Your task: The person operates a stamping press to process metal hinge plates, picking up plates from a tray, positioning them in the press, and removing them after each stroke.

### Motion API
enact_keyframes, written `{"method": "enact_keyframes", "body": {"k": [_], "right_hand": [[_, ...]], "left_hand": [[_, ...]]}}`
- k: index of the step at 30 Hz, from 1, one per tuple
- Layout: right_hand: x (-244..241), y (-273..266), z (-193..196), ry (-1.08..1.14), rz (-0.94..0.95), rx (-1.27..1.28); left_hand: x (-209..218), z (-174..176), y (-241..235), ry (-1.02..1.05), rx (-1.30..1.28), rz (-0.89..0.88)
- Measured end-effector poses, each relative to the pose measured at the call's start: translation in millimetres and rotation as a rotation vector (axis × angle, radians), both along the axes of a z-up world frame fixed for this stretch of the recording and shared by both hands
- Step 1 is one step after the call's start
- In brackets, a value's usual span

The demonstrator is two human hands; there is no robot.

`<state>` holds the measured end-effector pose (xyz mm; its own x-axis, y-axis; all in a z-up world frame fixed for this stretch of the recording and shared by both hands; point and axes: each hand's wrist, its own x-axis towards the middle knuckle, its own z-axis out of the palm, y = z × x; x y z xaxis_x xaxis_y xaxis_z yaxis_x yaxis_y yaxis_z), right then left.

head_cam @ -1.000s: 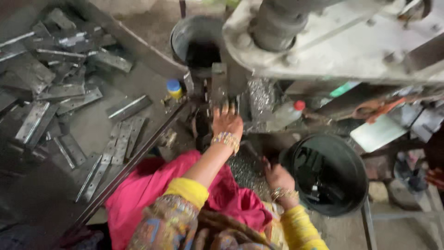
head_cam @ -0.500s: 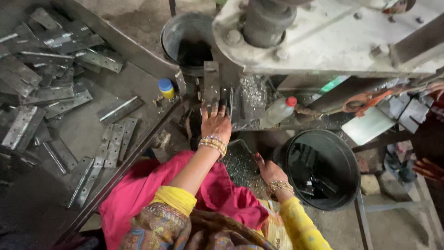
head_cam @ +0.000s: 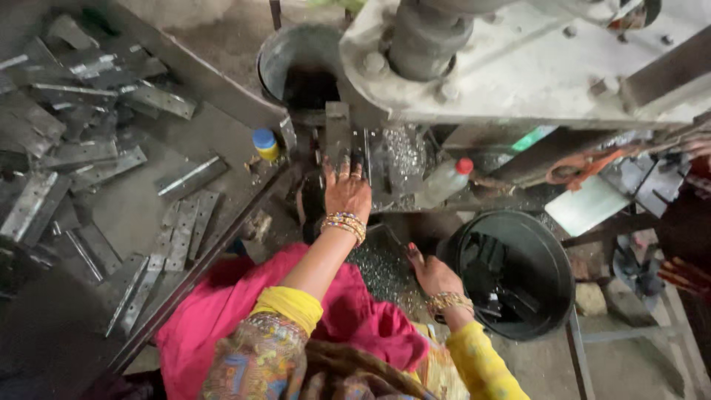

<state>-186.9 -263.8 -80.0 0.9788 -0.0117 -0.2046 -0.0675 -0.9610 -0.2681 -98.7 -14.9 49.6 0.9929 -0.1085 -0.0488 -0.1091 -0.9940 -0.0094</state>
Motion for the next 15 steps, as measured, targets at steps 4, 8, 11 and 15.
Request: {"method": "enact_keyframes", "body": {"k": [4, 8, 11, 15], "right_hand": [[5, 11, 69, -0.024, 0.026, -0.149], [-17, 33, 90, 0.218, -0.197, -0.042], [-15, 25, 85, 0.143, -0.147, 0.036], [-6, 27, 81, 0.160, -0.122, 0.013]], "left_hand": [[23, -5, -6, -0.153, -0.041, 0.028], [30, -17, -12, -0.146, 0.041, 0.046], [17, -29, -7, -0.138, -0.052, 0.065], [24, -18, -2, -0.126, -0.046, 0.040]]}}
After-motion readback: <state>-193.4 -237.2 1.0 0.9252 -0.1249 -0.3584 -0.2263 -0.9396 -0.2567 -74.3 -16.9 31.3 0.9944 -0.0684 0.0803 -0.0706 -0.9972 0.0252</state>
